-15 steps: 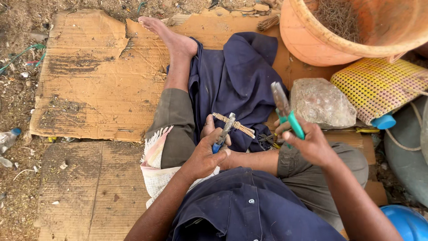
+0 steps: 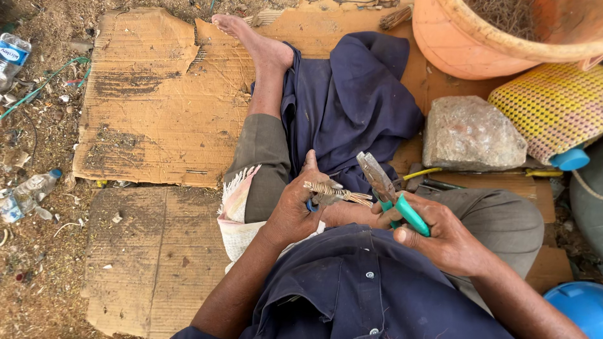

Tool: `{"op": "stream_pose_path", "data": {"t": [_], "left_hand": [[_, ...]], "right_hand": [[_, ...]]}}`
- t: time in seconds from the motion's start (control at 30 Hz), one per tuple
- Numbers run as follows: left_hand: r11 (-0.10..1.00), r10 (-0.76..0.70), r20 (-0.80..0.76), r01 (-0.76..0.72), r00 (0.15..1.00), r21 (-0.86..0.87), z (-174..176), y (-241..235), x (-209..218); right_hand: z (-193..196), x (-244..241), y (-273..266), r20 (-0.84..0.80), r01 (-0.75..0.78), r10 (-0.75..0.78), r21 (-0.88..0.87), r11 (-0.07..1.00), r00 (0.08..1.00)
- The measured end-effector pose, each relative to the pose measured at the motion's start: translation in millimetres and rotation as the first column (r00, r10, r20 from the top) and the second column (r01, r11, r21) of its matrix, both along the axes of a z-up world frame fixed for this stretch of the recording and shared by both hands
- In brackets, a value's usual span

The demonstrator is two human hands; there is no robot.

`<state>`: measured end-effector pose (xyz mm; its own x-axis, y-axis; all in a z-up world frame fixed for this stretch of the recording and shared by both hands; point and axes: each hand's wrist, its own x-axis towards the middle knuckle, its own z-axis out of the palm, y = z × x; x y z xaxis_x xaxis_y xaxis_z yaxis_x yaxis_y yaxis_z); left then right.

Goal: The person sits on the ground and uses two pairs of pliers to twist a bundle of copper wires together. They repeatedly grip, twist, and adjust the wire bundle to compact it.

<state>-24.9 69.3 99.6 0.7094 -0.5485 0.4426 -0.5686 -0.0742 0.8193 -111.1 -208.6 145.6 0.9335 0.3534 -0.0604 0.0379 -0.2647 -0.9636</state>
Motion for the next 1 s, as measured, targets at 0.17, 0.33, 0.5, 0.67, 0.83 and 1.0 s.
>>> {"op": "stream_pose_path", "data": {"t": [0.17, 0.33, 0.5, 0.67, 0.83, 1.0], "left_hand": [[0.982, 0.101, 0.119, -0.118, 0.988, 0.148, 25, 11, 6], [0.975, 0.103, 0.415, -0.175, 0.904, 0.140, 44, 25, 15], [0.977, 0.122, 0.533, -0.195, 0.837, 0.083, 46, 24, 20], [0.988, 0.126, 0.460, -0.155, 0.879, 0.026, 37, 21, 16], [0.986, 0.165, 0.136, -0.165, 0.977, -0.013, 16, 16, 2], [0.970, 0.207, -0.004, -0.206, 0.978, -0.130, -2, 7, -16]], "right_hand": [[8, -12, -9, -0.098, -0.124, 0.145, 0.196, 0.973, 0.984], [12, -28, -31, -0.263, -0.192, 0.235, 0.179, 0.965, 0.936], [9, -34, -33, -0.221, -0.210, 0.240, 0.148, 0.966, 0.945], [4, -36, -28, -0.090, -0.134, 0.152, 0.185, 0.974, 0.984], [-5, -32, -26, 0.016, -0.093, 0.093, 0.082, 0.992, 0.996], [-30, -21, -23, 0.052, -0.043, 0.042, 0.006, 0.999, 0.998]]}}
